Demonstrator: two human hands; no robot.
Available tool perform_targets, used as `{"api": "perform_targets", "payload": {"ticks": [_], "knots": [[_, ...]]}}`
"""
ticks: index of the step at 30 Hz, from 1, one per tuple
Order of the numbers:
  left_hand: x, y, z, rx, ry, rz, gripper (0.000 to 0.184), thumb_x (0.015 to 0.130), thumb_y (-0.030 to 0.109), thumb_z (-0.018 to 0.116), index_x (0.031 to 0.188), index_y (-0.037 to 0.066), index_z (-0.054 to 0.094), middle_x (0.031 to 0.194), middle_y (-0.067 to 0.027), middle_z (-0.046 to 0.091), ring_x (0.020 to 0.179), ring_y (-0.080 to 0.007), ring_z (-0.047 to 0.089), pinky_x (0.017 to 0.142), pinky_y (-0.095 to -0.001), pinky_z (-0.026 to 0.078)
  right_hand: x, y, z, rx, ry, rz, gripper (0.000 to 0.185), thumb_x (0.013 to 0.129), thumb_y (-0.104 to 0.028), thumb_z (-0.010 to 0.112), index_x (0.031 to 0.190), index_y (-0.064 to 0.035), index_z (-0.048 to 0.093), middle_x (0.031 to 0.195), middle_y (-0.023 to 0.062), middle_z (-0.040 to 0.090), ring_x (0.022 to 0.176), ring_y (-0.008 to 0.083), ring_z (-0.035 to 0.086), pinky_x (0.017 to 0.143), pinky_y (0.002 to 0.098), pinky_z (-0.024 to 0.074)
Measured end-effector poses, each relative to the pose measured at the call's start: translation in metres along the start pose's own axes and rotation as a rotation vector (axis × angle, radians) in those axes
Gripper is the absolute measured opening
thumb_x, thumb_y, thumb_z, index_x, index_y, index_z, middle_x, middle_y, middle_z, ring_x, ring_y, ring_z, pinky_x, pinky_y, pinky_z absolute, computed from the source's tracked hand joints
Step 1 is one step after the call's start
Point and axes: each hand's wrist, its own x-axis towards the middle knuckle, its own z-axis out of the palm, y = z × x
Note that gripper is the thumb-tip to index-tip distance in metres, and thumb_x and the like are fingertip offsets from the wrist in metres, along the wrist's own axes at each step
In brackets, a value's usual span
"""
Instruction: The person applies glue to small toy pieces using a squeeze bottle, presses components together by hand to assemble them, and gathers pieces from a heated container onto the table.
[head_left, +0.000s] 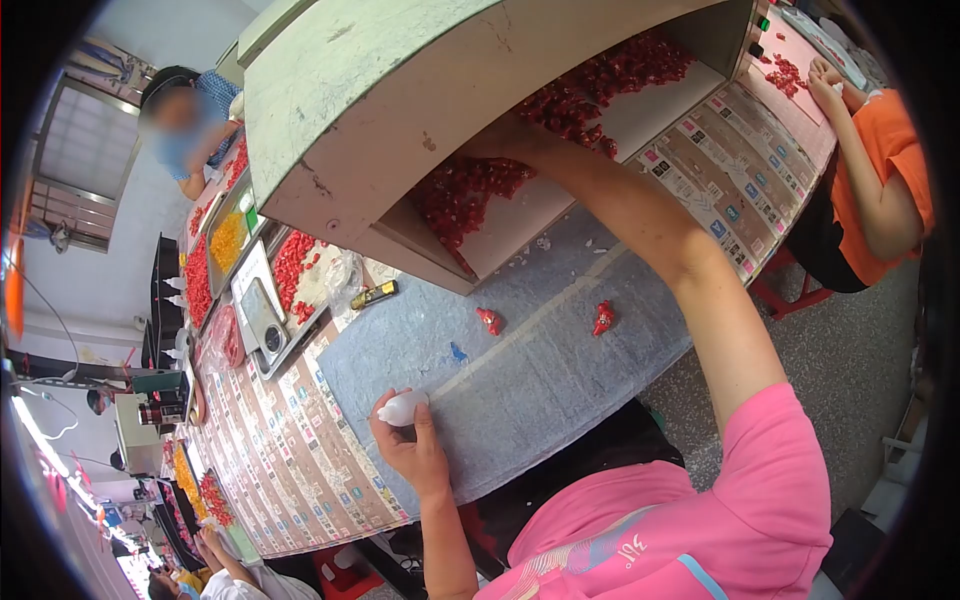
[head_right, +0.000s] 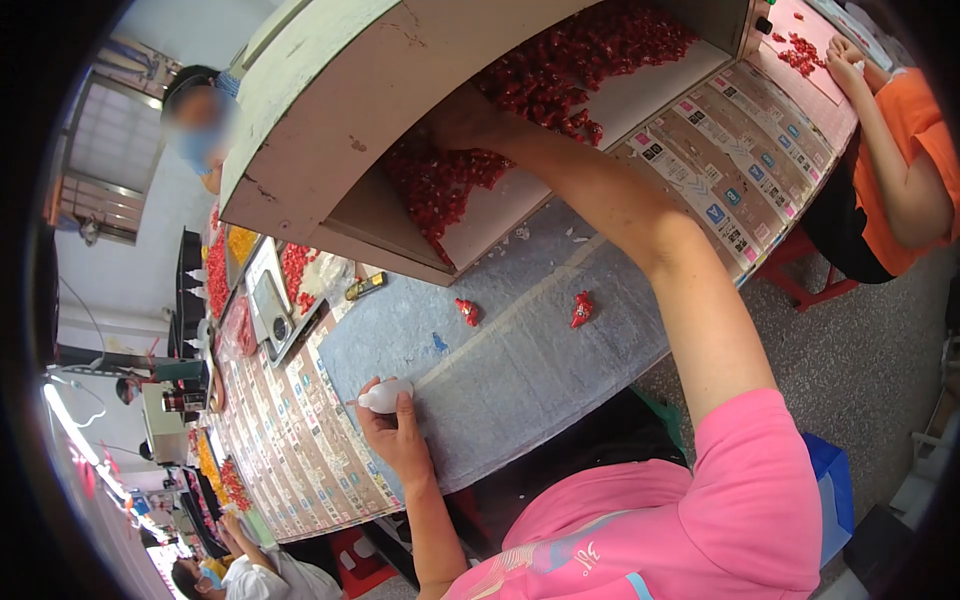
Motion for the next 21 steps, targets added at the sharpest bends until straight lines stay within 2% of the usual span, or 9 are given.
{"api": "perform_targets", "payload": {"ticks": [7,9,13,15,19,21], "knots": [[0.000,0.000,0.000,0.022,0.002,0.004,0.036,0.084,0.009,0.068,0.115,0.002,0.052,0.106,-0.0088,0.060,0.099,-0.0175,0.056,0.090,-0.0308,0.043,-0.024,-0.005,-0.027,0.103,-0.300,0.126,0.016,0.076,-0.011,0.061,0.091,-0.0063,0.064,0.095,0.0171,0.064,0.096,0.0337,0.060,0.085,0.0434,0.0468],[-0.001,0.001,0.000,0.012,0.000,-0.004,0.035,0.084,0.008,0.067,0.115,0.002,0.052,0.106,-0.0090,0.060,0.098,-0.0174,0.056,0.090,-0.0306,0.043,-0.033,0.002,-0.011,0.161,-0.256,0.060,0.023,0.090,-0.016,0.052,0.106,-0.0005,0.059,0.104,0.0222,0.061,0.102,0.0360,0.057,0.089,0.0445,0.0455],[-0.002,0.002,0.000,0.009,0.001,0.010,0.035,0.084,0.007,0.067,0.115,0.002,0.052,0.106,-0.0091,0.060,0.098,-0.0173,0.056,0.090,-0.0303,0.042,-0.046,0.004,-0.017,0.057,-0.343,0.068,0.017,0.090,-0.014,0.052,0.101,-0.0027,0.058,0.096,0.0206,0.062,0.094,0.0373,0.059,0.085,0.0447,0.0473],[-0.002,0.002,-0.001,0.008,-0.008,0.018,0.035,0.084,0.007,0.067,0.116,0.001,0.052,0.106,-0.0091,0.060,0.098,-0.0171,0.056,0.090,-0.0302,0.042,-0.047,0.003,-0.025,0.053,-0.482,0.174,0.011,0.089,-0.013,0.053,0.096,-0.0052,0.057,0.093,0.0186,0.062,0.090,0.0374,0.060,0.080,0.0447,0.0472],[-0.003,0.000,-0.003,0.014,-0.012,0.033,0.036,0.084,0.006,0.067,0.116,0.001,0.052,0.106,-0.0091,0.060,0.098,-0.0171,0.056,0.090,-0.0302,0.042,-0.061,0.004,-0.031,0.084,-0.402,0.165,0.008,0.089,-0.013,0.053,0.093,-0.0071,0.057,0.090,0.0166,0.062,0.087,0.0354,0.061,0.076,0.0432,0.0468],[-0.003,0.000,-0.002,0.000,-0.012,0.033,0.036,0.084,0.005,0.067,0.116,0.001,0.052,0.106,-0.0093,0.060,0.098,-0.0171,0.056,0.091,-0.0303,0.042,-0.070,0.002,-0.040,0.265,-0.185,0.079,0.008,0.089,-0.012,0.054,0.089,-0.0055,0.058,0.086,0.0165,0.062,0.082,0.0324,0.061,0.072,0.0388,0.0473]]}}
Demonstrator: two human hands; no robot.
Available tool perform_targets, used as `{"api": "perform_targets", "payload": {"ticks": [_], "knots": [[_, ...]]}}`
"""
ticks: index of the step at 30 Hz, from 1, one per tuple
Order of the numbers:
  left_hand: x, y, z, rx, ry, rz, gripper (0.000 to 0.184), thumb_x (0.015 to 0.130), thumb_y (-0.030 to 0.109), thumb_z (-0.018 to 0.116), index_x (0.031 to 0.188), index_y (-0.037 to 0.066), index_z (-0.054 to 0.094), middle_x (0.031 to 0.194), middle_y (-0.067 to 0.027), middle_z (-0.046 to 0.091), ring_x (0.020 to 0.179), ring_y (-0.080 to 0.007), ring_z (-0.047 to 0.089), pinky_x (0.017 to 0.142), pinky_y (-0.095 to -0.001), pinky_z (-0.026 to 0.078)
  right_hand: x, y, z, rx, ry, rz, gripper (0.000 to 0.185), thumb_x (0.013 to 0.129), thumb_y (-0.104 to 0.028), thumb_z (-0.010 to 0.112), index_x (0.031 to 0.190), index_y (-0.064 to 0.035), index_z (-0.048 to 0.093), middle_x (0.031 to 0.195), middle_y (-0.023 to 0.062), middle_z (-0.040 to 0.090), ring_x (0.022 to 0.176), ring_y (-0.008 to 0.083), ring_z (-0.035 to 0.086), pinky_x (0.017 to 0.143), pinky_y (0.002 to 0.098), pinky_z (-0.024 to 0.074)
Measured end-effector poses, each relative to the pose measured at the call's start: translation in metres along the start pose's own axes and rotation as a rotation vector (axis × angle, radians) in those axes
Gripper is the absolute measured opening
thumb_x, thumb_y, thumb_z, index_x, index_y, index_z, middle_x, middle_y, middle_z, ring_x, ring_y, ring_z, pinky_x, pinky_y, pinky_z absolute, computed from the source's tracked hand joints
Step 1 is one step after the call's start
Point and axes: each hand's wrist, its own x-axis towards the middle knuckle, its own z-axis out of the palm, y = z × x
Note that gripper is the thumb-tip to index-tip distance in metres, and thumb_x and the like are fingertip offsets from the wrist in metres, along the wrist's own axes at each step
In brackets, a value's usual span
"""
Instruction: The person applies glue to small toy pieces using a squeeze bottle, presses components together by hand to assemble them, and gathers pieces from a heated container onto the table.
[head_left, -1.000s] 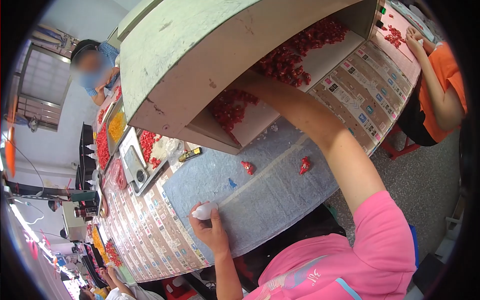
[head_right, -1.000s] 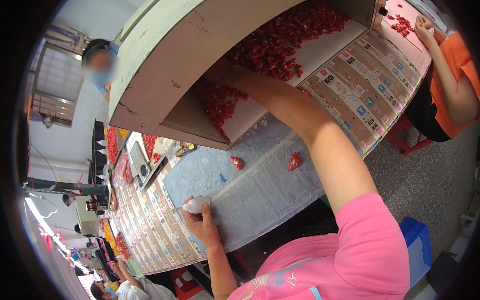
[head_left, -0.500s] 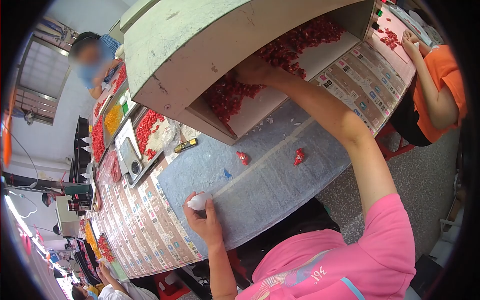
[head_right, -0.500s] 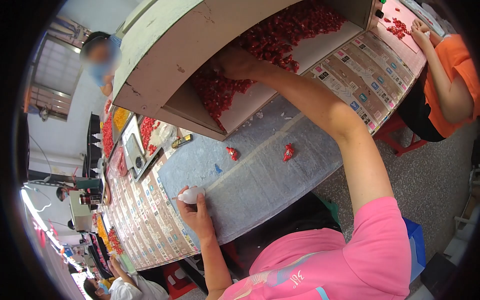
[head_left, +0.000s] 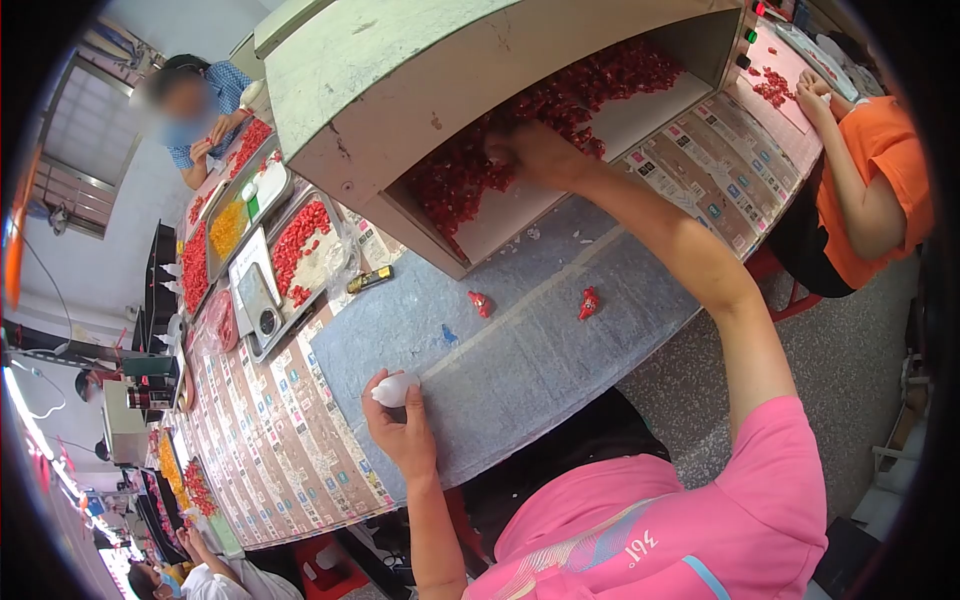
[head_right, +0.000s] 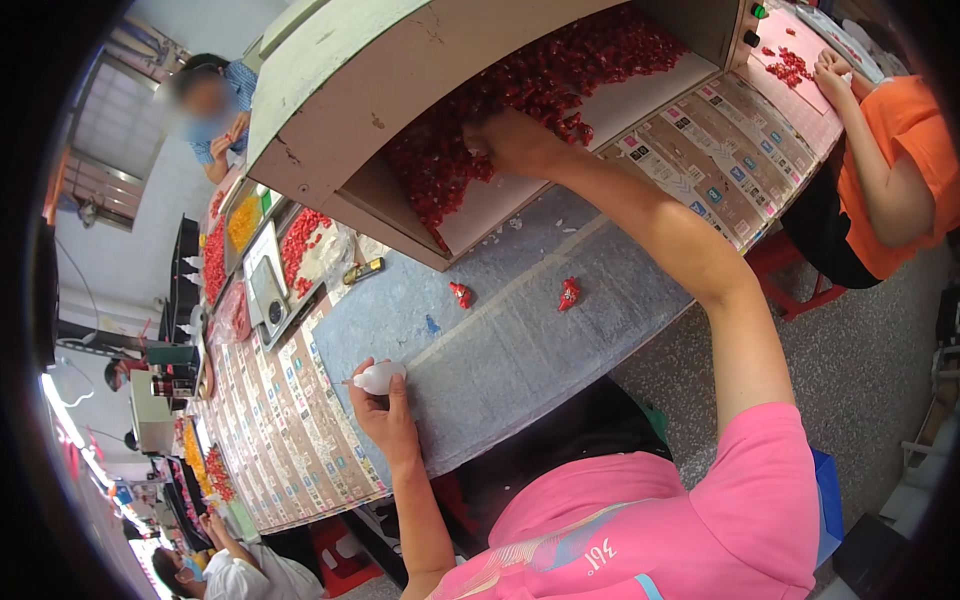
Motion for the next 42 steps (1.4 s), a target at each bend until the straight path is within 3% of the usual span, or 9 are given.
{"api": "perform_targets", "payload": {"ticks": [8,14,23,26,28,30,33,35,42], "knots": [[0.000,0.004,-0.001,-0.009,-0.016,-0.019,0.037,0.084,0.006,0.068,0.117,0.001,0.052,0.107,-0.0098,0.060,0.098,-0.0176,0.056,0.090,-0.0302,0.042,-0.105,-0.102,-0.090,0.388,-0.160,0.257,0.011,0.089,-0.009,0.057,0.092,0.0010,0.062,0.085,0.0090,0.067,0.080,0.0174,0.063,0.074,0.0316,0.0492],[-0.001,0.004,0.001,0.002,-0.028,0.001,0.037,0.083,0.006,0.067,0.117,0.002,0.052,0.105,-0.0094,0.060,0.098,-0.0175,0.056,0.091,-0.0305,0.042,-0.127,-0.095,-0.083,0.481,-0.080,0.467,0.010,0.090,-0.006,0.058,0.095,0.0010,0.062,0.082,0.0042,0.063,0.076,0.0102,0.056,0.074,0.0261,0.0468],[-0.027,0.029,-0.003,0.236,0.051,0.066,0.054,0.079,0.003,0.068,0.127,0.001,0.043,0.126,-0.0134,0.048,0.112,-0.0232,0.048,0.096,-0.0354,0.038,-0.118,-0.083,-0.057,0.706,-0.137,0.445,0.013,0.095,-0.010,0.051,0.100,-0.0032,0.061,0.087,0.0004,0.059,0.077,0.0073,0.050,0.073,0.0242,0.0453],[-0.054,0.035,0.000,0.343,0.278,0.177,0.056,0.078,0.002,0.067,0.128,0.000,0.042,0.122,-0.0129,0.047,0.112,-0.0260,0.047,0.095,-0.0375,0.038,-0.129,-0.091,-0.053,0.850,-0.152,0.458,0.014,0.095,-0.011,0.049,0.102,-0.0042,0.060,0.089,0.0002,0.059,0.078,0.0073,0.051,0.074,0.0242,0.0457],[-0.074,0.046,0.008,0.326,-0.008,0.461,0.058,0.082,0.001,0.064,0.134,0.001,0.037,0.124,-0.0112,0.044,0.109,-0.0213,0.049,0.092,-0.0337,0.041,-0.134,-0.109,-0.055,0.907,-0.202,0.508,0.015,0.095,-0.010,0.048,0.103,-0.0038,0.059,0.091,0.0007,0.059,0.080,0.0074,0.052,0.075,0.0249,0.0461],[-0.075,0.064,0.039,0.032,-0.253,0.403,0.055,0.084,0.000,0.061,0.134,0.001,0.037,0.123,-0.0107,0.045,0.104,-0.0190,0.052,0.088,-0.0307,0.044,-0.139,-0.123,-0.051,0.957,-0.260,0.552,0.015,0.095,-0.010,0.047,0.103,-0.0034,0.059,0.093,0.0013,0.059,0.082,0.0075,0.052,0.076,0.0255,0.0464],[-0.058,0.087,0.090,-0.349,-0.330,0.101,0.047,0.087,0.001,0.060,0.130,0.000,0.041,0.121,-0.0104,0.048,0.099,-0.0157,0.055,0.083,-0.0274,0.046,-0.145,-0.140,-0.040,1.058,-0.175,0.369,0.014,0.095,-0.007,0.048,0.101,0.0004,0.058,0.093,0.0036,0.058,0.086,0.0100,0.055,0.078,0.0271,0.0473],[-0.046,0.092,0.109,-0.611,-0.417,-0.096,0.035,0.089,0.004,0.062,0.121,-0.001,0.049,0.105,-0.0089,0.057,0.093,-0.0151,0.058,0.080,-0.0260,0.048,-0.149,-0.150,-0.037,1.079,-0.177,0.374,0.014,0.095,-0.006,0.047,0.101,0.0010,0.057,0.092,0.0039,0.058,0.085,0.0101,0.054,0.078,0.0270,0.0471],[-0.048,0.076,0.114,-0.585,-0.374,-0.142,0.018,0.089,0.009,0.065,0.103,0.001,0.058,0.090,-0.0052,0.062,0.078,-0.0128,0.061,0.072,-0.0253,0.050,-0.165,-0.151,-0.029,1.203,-0.175,0.423,0.014,0.095,-0.006,0.046,0.100,0.0013,0.057,0.089,0.0026,0.057,0.083,0.0087,0.052,0.075,0.0261,0.0456]]}}
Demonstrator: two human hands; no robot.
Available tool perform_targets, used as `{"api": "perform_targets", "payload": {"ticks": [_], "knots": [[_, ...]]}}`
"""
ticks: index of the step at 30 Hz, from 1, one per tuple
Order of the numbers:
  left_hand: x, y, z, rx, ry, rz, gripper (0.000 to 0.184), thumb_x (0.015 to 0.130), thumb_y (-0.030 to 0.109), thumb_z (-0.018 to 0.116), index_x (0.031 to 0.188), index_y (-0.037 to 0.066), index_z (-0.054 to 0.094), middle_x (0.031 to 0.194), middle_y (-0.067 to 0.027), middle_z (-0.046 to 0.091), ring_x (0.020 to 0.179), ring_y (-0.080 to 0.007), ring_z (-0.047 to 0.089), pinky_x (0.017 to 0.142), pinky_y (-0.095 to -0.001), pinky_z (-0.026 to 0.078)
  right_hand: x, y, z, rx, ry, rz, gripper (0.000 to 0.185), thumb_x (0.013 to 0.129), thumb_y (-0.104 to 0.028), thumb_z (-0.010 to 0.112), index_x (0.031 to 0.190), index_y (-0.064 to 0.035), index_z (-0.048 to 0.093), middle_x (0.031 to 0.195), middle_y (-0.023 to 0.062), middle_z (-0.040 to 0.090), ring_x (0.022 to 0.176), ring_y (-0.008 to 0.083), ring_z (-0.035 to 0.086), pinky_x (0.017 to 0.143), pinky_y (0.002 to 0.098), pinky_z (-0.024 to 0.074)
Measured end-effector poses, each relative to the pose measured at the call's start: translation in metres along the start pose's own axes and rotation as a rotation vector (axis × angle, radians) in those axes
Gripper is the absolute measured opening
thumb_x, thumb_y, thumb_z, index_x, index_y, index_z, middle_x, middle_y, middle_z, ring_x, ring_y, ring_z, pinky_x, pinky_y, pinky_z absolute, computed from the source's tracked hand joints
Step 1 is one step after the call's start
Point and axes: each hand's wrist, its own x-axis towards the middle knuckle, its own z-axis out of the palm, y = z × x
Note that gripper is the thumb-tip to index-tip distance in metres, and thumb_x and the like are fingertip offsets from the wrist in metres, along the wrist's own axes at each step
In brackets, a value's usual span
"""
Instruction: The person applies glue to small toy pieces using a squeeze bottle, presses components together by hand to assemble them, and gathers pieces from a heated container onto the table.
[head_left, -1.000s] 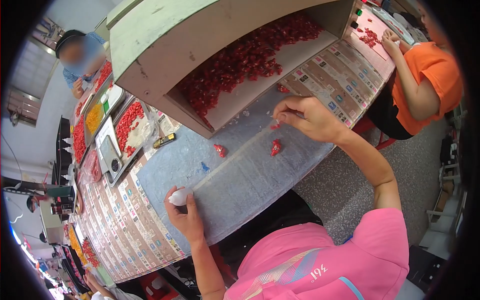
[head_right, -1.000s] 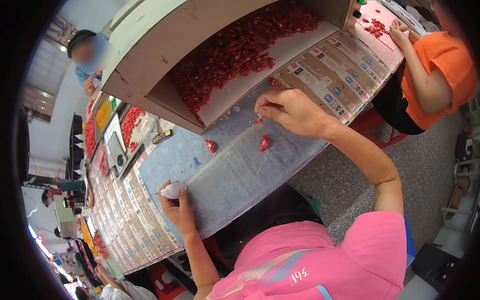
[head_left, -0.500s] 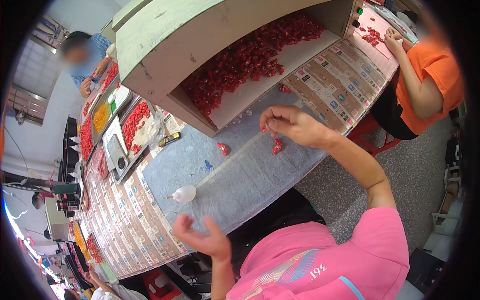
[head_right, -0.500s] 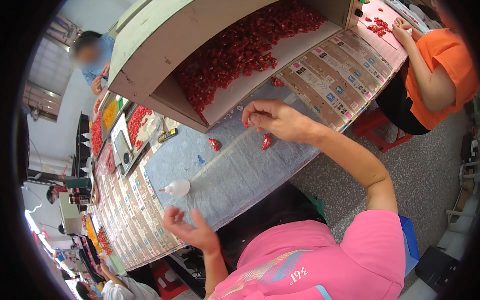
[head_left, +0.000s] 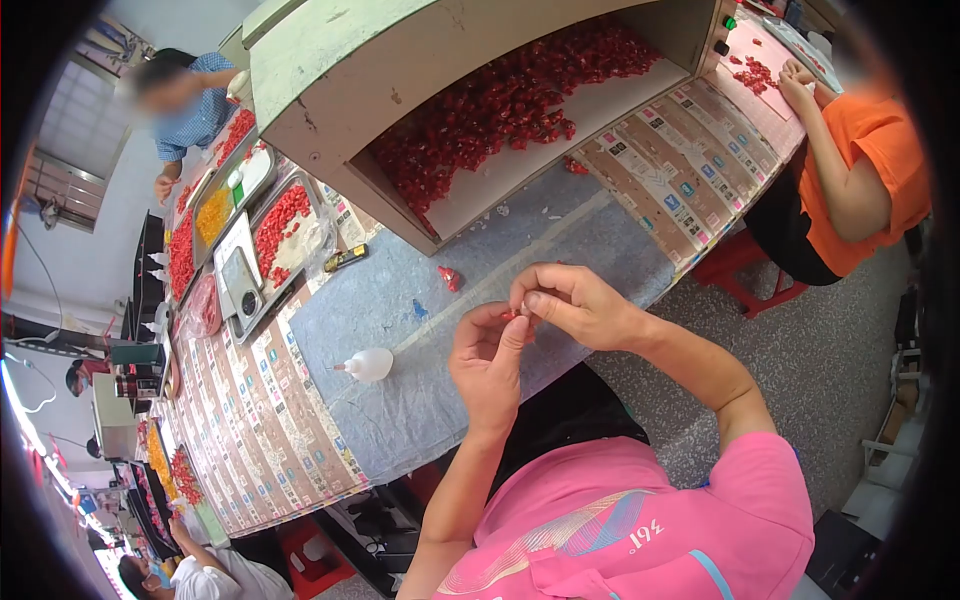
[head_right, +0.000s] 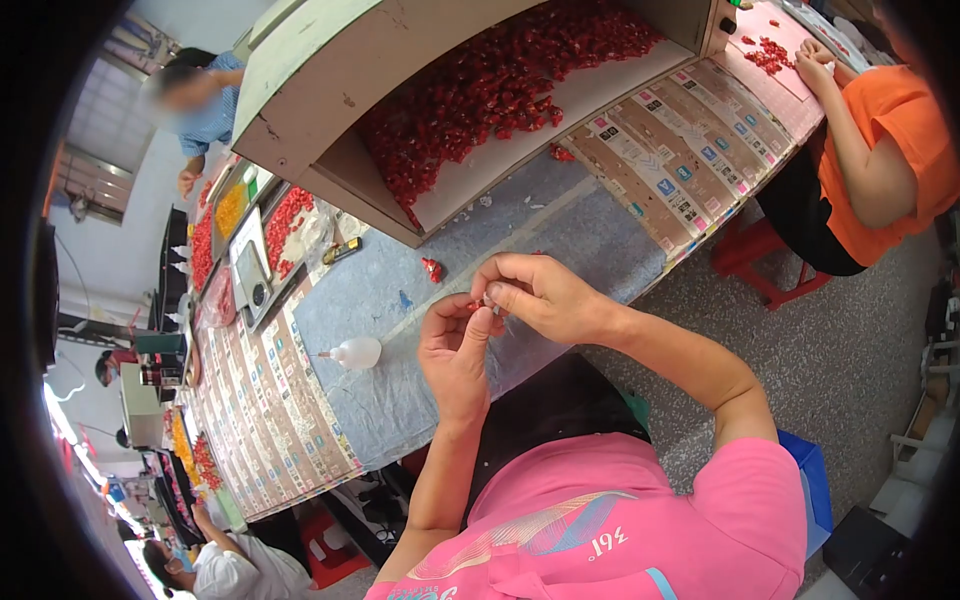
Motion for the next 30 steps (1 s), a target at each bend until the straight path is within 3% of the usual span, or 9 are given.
{"api": "perform_targets", "payload": {"ticks": [3,5,8,10,16,22,26,30], "knots": [[0.001,0.001,-0.007,0.003,-0.001,-0.015,0.014,0.091,0.013,0.062,0.100,0.002,0.058,0.091,-0.0065,0.062,0.075,-0.0135,0.060,0.070,-0.0263,0.050,-0.006,-0.003,-0.002,-0.037,0.030,0.010,0.014,0.094,-0.007,0.047,0.101,0.0002,0.057,0.088,0.0013,0.057,0.083,0.0082,0.051,0.075,0.0264,0.0453],[0.001,0.004,-0.013,-0.261,0.000,-0.200,0.014,0.093,0.016,0.060,0.099,0.003,0.059,0.091,-0.0069,0.064,0.076,-0.0131,0.060,0.069,-0.0265,0.050,-0.010,-0.008,-0.002,-0.097,0.043,0.017,0.014,0.094,-0.007,0.048,0.103,-0.0004,0.057,0.089,0.0008,0.056,0.083,0.0077,0.051,0.075,0.0265,0.0451],[-0.002,0.006,-0.014,-0.373,-0.083,-0.291,0.019,0.094,0.021,0.058,0.099,0.003,0.060,0.090,-0.0070,0.064,0.075,-0.0143,0.060,0.067,-0.0274,0.050,-0.015,-0.012,0.002,-0.144,0.116,0.035,0.015,0.094,-0.008,0.051,0.104,-0.0012,0.059,0.087,0.0026,0.059,0.083,0.0099,0.055,0.074,0.0269,0.0457],[-0.004,0.001,-0.012,-0.413,-0.111,-0.315,0.020,0.094,0.022,0.058,0.099,0.003,0.061,0.090,-0.0068,0.064,0.075,-0.0144,0.060,0.067,-0.0274,0.050,-0.015,-0.013,0.005,-0.501,0.150,-0.201,0.015,0.090,-0.008,0.056,0.102,-0.0013,0.062,0.085,0.0071,0.062,0.080,0.0158,0.060,0.071,0.0288,0.0473],[-0.007,-0.001,-0.014,-0.444,-0.124,-0.392,0.019,0.093,0.024,0.057,0.097,0.005,0.061,0.088,-0.0057,0.063,0.075,-0.0144,0.059,0.066,-0.0271,0.049,-0.019,-0.013,0.015,-0.690,0.226,-0.335,0.015,0.081,-0.004,0.065,0.096,-0.0015,0.065,0.083,0.0110,0.062,0.074,0.0257,0.061,0.066,0.0339,0.0488],[-0.008,-0.006,-0.021,-0.533,-0.183,-0.472,0.015,0.086,0.015,0.069,0.095,0.004,0.064,0.088,-0.0063,0.065,0.073,-0.0143,0.060,0.068,-0.0273,0.051,-0.020,-0.006,0.016,-0.789,0.256,-0.530,0.009,0.075,-0.003,0.067,0.084,-0.0029,0.065,0.073,0.0085,0.060,0.070,0.0260,0.059,0.065,0.0342,0.0480],[-0.011,-0.006,-0.020,-0.333,-0.213,-0.393,0.016,0.086,0.015,0.068,0.094,0.002,0.064,0.086,-0.0075,0.066,0.071,-0.0153,0.061,0.067,-0.0278,0.051,-0.024,-0.005,0.015,-0.828,0.257,-0.513,0.007,0.074,-0.003,0.067,0.080,-0.0032,0.063,0.071,0.0080,0.058,0.067,0.0264,0.057,0.063,0.0341,0.0472],[-0.013,0.000,-0.017,-0.293,-0.210,-0.429,0.021,0.087,0.021,0.067,0.096,0.002,0.062,0.081,-0.0049,0.064,0.070,-0.0146,0.060,0.065,-0.0279,0.051,-0.028,-0.007,0.013,-0.751,0.279,-0.419,0.007,0.074,-0.001,0.066,0.079,-0.0031,0.062,0.071,0.0059,0.058,0.064,0.0198,0.057,0.058,0.0306,0.0469]]}}
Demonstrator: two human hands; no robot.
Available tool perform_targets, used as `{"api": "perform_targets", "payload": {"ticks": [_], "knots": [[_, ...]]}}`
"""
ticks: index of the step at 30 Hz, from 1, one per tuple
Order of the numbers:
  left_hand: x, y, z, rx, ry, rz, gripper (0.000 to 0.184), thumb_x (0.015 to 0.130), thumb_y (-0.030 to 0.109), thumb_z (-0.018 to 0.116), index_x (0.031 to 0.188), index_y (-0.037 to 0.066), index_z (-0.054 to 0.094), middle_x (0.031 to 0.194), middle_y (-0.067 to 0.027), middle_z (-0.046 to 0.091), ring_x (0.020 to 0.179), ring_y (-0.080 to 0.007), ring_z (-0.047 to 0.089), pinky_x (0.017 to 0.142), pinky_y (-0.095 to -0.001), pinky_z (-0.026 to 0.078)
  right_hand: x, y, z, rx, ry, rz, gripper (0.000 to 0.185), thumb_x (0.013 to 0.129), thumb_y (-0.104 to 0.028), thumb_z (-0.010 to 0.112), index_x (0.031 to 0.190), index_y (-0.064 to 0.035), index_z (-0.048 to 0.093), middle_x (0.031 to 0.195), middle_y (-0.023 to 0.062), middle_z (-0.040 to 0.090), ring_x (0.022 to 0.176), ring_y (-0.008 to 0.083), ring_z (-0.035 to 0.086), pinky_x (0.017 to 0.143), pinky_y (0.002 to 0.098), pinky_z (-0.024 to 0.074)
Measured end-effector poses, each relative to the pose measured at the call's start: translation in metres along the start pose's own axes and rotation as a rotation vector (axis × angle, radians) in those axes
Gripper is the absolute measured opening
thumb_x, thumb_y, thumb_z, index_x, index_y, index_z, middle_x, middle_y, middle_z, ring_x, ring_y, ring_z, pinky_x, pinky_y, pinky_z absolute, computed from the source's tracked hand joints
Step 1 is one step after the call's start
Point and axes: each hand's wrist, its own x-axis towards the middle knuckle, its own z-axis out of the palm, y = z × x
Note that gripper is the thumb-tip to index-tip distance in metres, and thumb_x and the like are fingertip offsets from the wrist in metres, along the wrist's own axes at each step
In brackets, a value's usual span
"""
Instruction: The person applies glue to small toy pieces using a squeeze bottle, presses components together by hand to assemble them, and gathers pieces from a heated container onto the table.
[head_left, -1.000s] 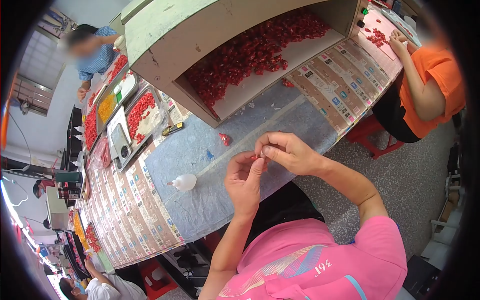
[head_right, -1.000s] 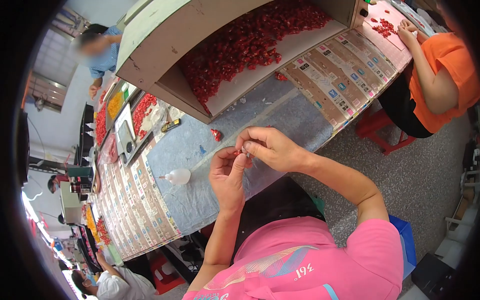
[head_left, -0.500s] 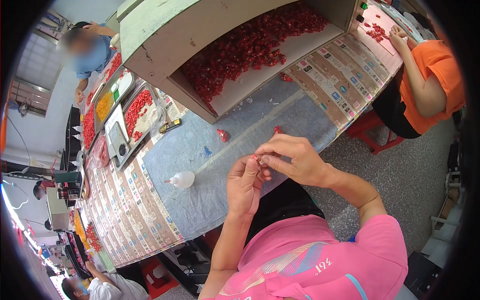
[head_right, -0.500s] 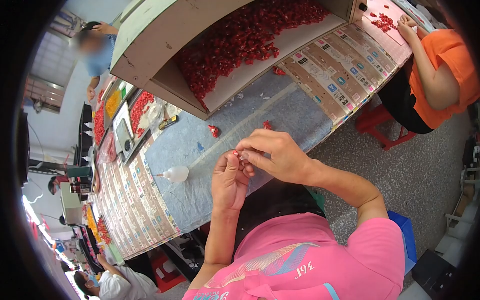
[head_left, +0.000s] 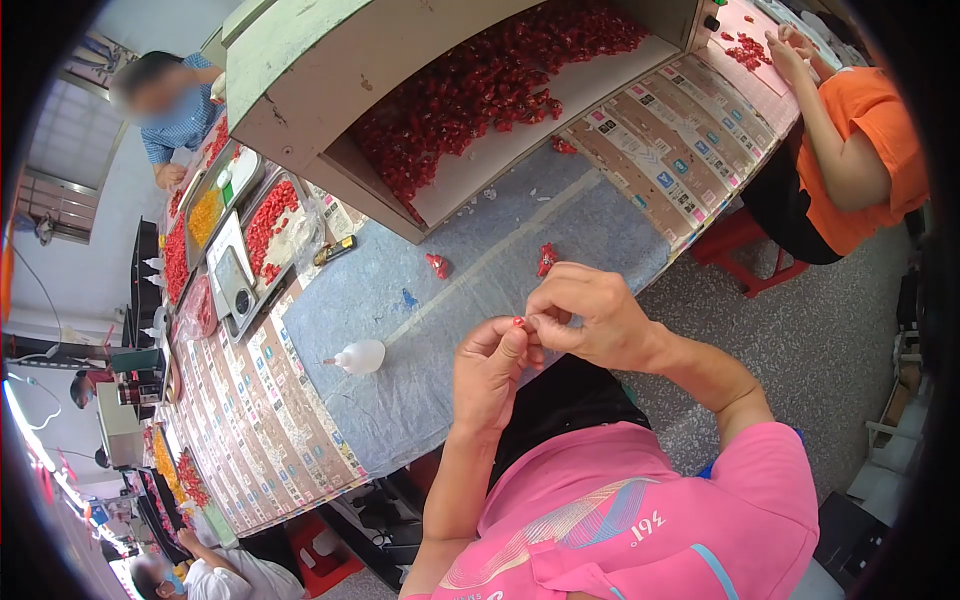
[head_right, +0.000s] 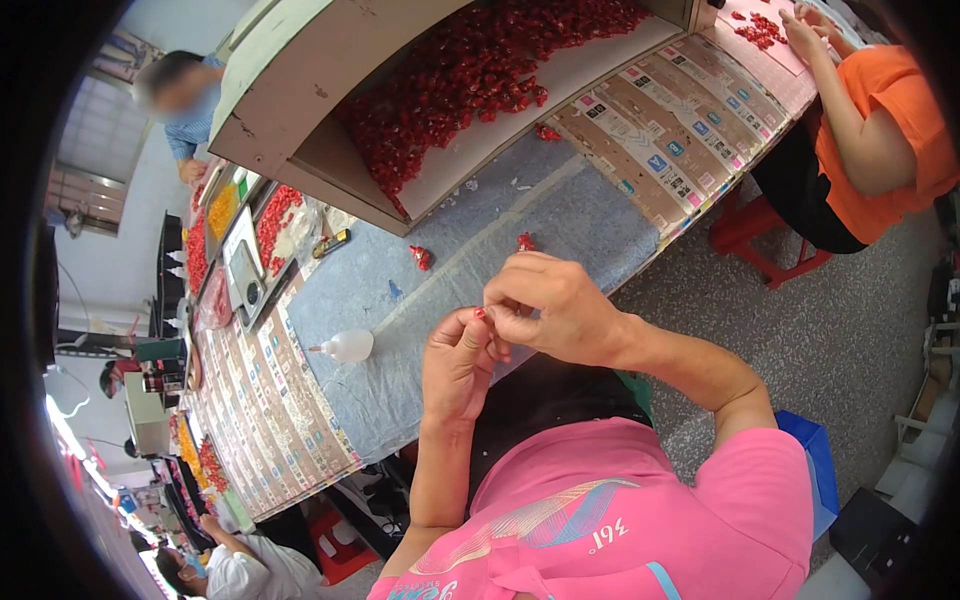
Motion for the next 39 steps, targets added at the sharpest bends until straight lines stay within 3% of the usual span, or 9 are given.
{"api": "perform_targets", "payload": {"ticks": [4,7,11,18,22,28,32,34,39], "knots": [[-0.001,0.000,-0.001,-0.140,-0.003,-0.088,0.025,0.087,0.024,0.066,0.098,0.002,0.062,0.085,-0.0062,0.064,0.071,-0.0156,0.061,0.065,-0.0284,0.051,-0.003,-0.005,-0.012,0.098,-0.071,0.230,0.008,0.074,0.002,0.064,0.080,-0.0027,0.064,0.079,0.0050,0.060,0.068,0.0146,0.059,0.060,0.0273,0.0481],[-0.001,-0.001,-0.005,-0.167,-0.015,-0.099,0.026,0.086,0.026,0.067,0.097,0.003,0.062,0.086,-0.0066,0.065,0.071,-0.0159,0.061,0.065,-0.0285,0.051,-0.007,-0.004,-0.017,0.227,-0.133,0.199,0.011,0.075,-0.004,0.066,0.086,-0.0032,0.065,0.080,0.0068,0.059,0.071,0.0164,0.059,0.063,0.0285,0.0472],[-0.001,-0.002,-0.001,-0.174,-0.021,-0.105,0.024,0.082,0.023,0.072,0.092,0.003,0.065,0.082,-0.0052,0.065,0.069,-0.0141,0.061,0.063,-0.0275,0.051,-0.007,-0.004,-0.017,0.126,-0.084,0.066,0.014,0.077,-0.002,0.066,0.091,-0.0028,0.067,0.090,0.0069,0.061,0.080,0.0138,0.060,0.068,0.0279,0.0484],[-0.003,-0.004,-0.005,-0.032,-0.074,-0.064,0.024,0.078,0.025,0.075,0.086,0.005,0.065,0.078,-0.0043,0.064,0.069,-0.0131,0.060,0.062,-0.0257,0.050,-0.006,-0.004,-0.006,0.296,-0.136,0.233,0.012,0.079,-0.009,0.068,0.088,-0.0017,0.067,0.083,0.0056,0.060,0.066,0.0132,0.058,0.059,0.0260,0.0460],[-0.005,-0.003,-0.001,-0.024,-0.063,-0.050,0.021,0.084,0.023,0.070,0.088,0.003,0.065,0.079,-0.0048,0.065,0.067,-0.0126,0.060,0.060,-0.0251,0.050,-0.007,-0.004,-0.006,0.266,-0.155,0.285,0.011,0.079,-0.009,0.067,0.087,-0.0014,0.068,0.078,0.0049,0.057,0.060,0.0119,0.054,0.056,0.0254,0.0439],[-0.008,-0.005,0.002,0.002,0.014,-0.042,0.019,0.090,0.020,0.064,0.091,0.001,0.064,0.079,-0.0052,0.065,0.066,-0.0120,0.059,0.059,-0.0242,0.051,-0.009,0.002,-0.001,0.210,-0.135,0.194,0.009,0.080,-0.005,0.066,0.089,-0.0020,0.068,0.079,0.0045,0.058,0.061,0.0087,0.054,0.053,0.0235,0.0432],[-0.007,-0.007,0.005,0.022,0.060,0.023,0.018,0.091,0.020,0.062,0.092,0.001,0.063,0.078,-0.0053,0.064,0.066,-0.0113,0.059,0.060,-0.0235,0.051,-0.015,0.000,0.013,0.121,-0.035,0.150,0.005,0.081,-0.004,0.064,0.085,-0.0012,0.066,0.076,0.0053,0.056,0.061,0.0112,0.054,0.053,0.0253,0.0439],[-0.008,-0.011,0.005,0.018,0.059,0.020,0.018,0.092,0.019,0.062,0.093,0.001,0.063,0.079,-0.0056,0.064,0.067,-0.0112,0.059,0.061,-0.0236,0.051,-0.018,0.003,0.020,-0.031,0.080,0.027,0.006,0.082,-0.006,0.062,0.081,-0.0004,0.061,0.076,0.0094,0.053,0.062,0.0207,0.056,0.055,0.0323,0.0463],[-0.010,-0.011,0.006,0.027,0.036,0.010,0.019,0.094,0.019,0.059,0.097,0.000,0.062,0.081,-0.0059,0.064,0.070,-0.0113,0.060,0.062,-0.0241,0.051,-0.017,0.005,0.017,0.079,0.042,0.148,0.007,0.083,-0.007,0.062,0.081,-0.0012,0.059,0.078,0.0083,0.053,0.062,0.0191,0.056,0.055,0.0309,0.0458]]}}
